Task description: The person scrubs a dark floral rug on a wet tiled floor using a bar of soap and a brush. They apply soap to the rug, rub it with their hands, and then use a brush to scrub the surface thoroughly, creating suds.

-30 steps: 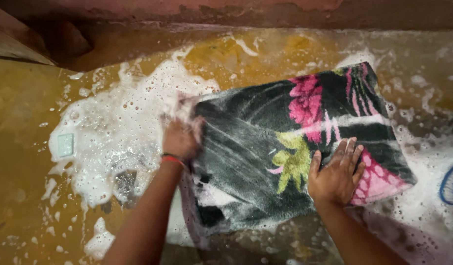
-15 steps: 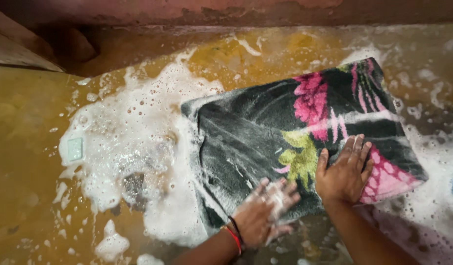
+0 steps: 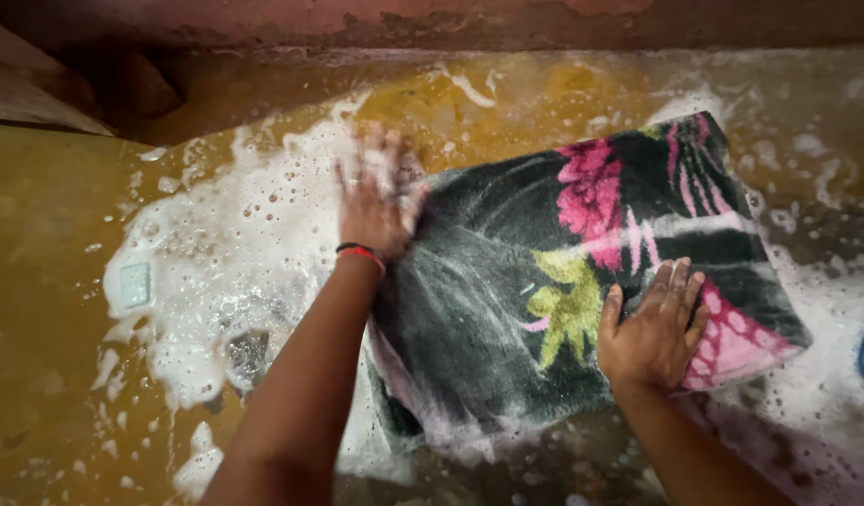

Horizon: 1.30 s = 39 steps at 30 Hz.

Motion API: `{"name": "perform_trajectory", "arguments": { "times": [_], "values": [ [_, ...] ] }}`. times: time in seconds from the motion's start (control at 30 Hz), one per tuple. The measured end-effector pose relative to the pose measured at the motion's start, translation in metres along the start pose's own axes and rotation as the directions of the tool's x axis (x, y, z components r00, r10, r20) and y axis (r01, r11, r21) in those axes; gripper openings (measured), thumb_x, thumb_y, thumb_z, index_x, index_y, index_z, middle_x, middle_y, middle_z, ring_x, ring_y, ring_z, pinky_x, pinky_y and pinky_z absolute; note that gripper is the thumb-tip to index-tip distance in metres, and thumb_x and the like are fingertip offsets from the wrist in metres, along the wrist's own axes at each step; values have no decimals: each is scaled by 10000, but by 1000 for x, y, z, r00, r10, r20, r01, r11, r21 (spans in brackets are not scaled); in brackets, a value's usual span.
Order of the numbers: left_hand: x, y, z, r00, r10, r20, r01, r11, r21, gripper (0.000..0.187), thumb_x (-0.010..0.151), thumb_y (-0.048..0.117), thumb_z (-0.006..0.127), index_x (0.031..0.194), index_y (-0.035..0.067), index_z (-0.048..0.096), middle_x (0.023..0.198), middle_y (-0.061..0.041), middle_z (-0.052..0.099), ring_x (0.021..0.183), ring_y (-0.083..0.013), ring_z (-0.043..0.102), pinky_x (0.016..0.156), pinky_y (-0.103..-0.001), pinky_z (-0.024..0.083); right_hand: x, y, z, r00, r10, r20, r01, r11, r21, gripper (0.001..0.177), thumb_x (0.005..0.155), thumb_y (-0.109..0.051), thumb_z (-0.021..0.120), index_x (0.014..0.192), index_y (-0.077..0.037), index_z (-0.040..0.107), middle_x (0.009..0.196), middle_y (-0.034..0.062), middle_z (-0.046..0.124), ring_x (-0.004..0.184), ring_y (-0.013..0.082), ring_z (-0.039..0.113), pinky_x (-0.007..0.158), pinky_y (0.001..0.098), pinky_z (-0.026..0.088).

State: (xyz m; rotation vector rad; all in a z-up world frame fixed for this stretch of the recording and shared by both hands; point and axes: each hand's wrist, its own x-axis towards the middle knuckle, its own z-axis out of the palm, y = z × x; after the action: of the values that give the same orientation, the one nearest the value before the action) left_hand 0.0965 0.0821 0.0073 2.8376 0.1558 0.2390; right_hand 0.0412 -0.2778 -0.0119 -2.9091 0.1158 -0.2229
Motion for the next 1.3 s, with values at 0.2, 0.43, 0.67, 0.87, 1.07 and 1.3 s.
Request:
{"name": "perform_trajectory", "arguments": {
  "times": [0.2,0.43,0.67,0.87,1.07,1.3],
  "values": [
    [-123,80,1,596,647,476,-600,753,-271,818,979,748,230,1643,270,207,1736,-93,-8,1589,-341,-110,1226,-614,-111,-1,0,1,1000,-6,-11,6,1000,-7,799,1025,-499,430,1602,46,337,1718,175,242,1600,326,158,1258,541,129],
    [-142,81,-6,449,690,567,-659,685,-312,696,981,684,300,1613,423,169,1731,-46,-20,1573,-311,-83,1205,-634,-58,1,2,4,1000,-10,-19,10,1000,-6,796,1028,-495,433,1599,53,344,1725,180,241,1603,327,150,1253,550,133],
    [-100,63,-8,642,657,395,-646,741,-183,684,1000,646,389,1606,349,274,1722,-87,139,1585,-354,83,1223,-629,62,0,0,5,1000,24,0,-24,1000,-8,790,1023,-493,435,1602,37,344,1729,158,237,1613,307,148,1275,532,124],
    [-93,60,6,911,391,130,-383,920,-86,615,1052,559,430,1611,317,349,1710,-151,208,1572,-410,144,1234,-622,90,1,3,5,1000,-7,4,7,1000,-4,809,1018,-497,437,1598,57,333,1718,176,223,1598,327,136,1255,535,109],
    [-83,57,8,961,267,72,-262,962,-79,604,1014,549,476,1570,328,393,1696,-92,287,1581,-397,183,1249,-616,92,-1,1,2,1000,-3,-5,3,1000,8,792,1032,-487,441,1595,61,342,1719,194,228,1602,334,135,1261,538,111],
    [-3,-8,1,995,-78,62,69,988,137,686,1029,641,280,1601,268,344,1716,-84,174,1577,-333,59,1234,-616,-19,0,-2,2,1000,7,1,-7,1000,-6,793,1026,-483,446,1591,66,345,1714,191,240,1598,332,147,1253,537,125]
  ]
}}
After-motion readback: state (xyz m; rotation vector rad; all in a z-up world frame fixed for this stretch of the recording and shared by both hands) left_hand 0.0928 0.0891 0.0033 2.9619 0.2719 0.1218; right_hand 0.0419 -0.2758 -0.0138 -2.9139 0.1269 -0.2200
